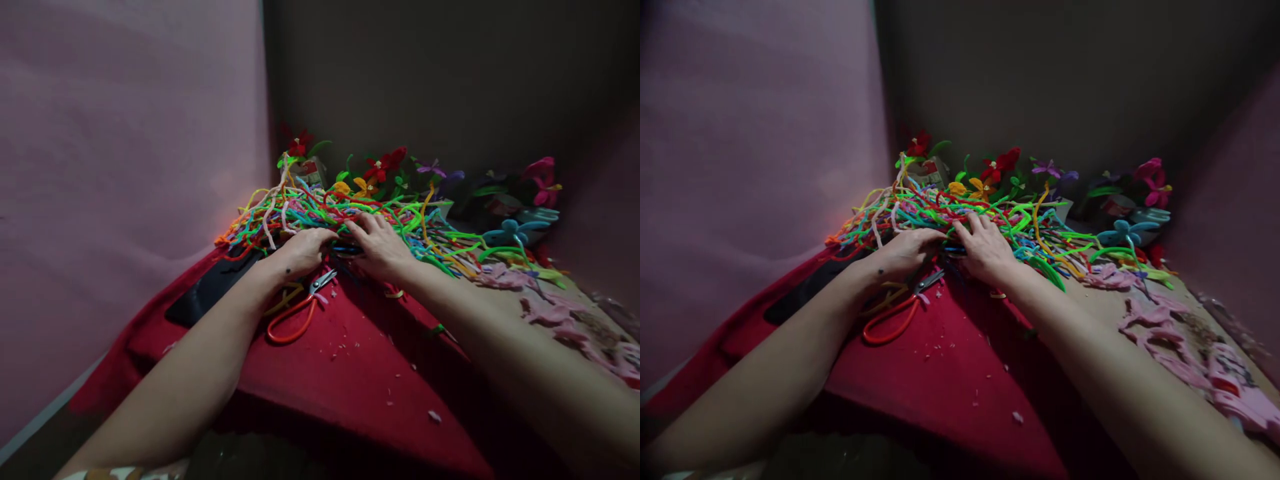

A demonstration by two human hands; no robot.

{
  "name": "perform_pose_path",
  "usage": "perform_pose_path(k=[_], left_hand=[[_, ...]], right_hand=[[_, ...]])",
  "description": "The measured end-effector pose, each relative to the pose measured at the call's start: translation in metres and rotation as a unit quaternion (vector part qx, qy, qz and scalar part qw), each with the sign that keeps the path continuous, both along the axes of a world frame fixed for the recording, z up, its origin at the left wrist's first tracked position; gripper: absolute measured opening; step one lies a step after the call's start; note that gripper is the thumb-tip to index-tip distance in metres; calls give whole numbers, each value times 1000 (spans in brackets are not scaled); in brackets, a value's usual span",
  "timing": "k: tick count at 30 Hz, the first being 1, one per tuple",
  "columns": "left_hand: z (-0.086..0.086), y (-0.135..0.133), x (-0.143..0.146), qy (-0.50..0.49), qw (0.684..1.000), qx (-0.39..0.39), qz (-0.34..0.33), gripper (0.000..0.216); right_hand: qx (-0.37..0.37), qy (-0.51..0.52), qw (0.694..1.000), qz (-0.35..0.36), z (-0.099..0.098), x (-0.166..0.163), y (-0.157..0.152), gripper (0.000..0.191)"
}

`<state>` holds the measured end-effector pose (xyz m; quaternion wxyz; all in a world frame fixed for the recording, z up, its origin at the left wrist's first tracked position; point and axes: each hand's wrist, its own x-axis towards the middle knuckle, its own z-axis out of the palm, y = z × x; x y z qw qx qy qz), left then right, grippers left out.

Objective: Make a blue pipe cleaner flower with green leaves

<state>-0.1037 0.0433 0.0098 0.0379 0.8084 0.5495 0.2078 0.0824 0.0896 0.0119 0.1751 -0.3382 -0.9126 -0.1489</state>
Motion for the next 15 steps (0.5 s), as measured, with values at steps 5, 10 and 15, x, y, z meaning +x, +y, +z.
perform_pose_path(k=[5, 10, 15], left_hand=[[2, 0, 2, 27, 999, 30, 6, 32], [14, -12, 10, 15, 997, 78, -1, 23], [22, -24, 18, 126, 990, -66, -10, 20]], right_hand=[[26, -91, 994, -56, -6, -5, 17, 64], [-1, -90, 992, -86, 6, -6, 32, 48], [-13, -63, 991, -114, 19, -2, 44, 43]])
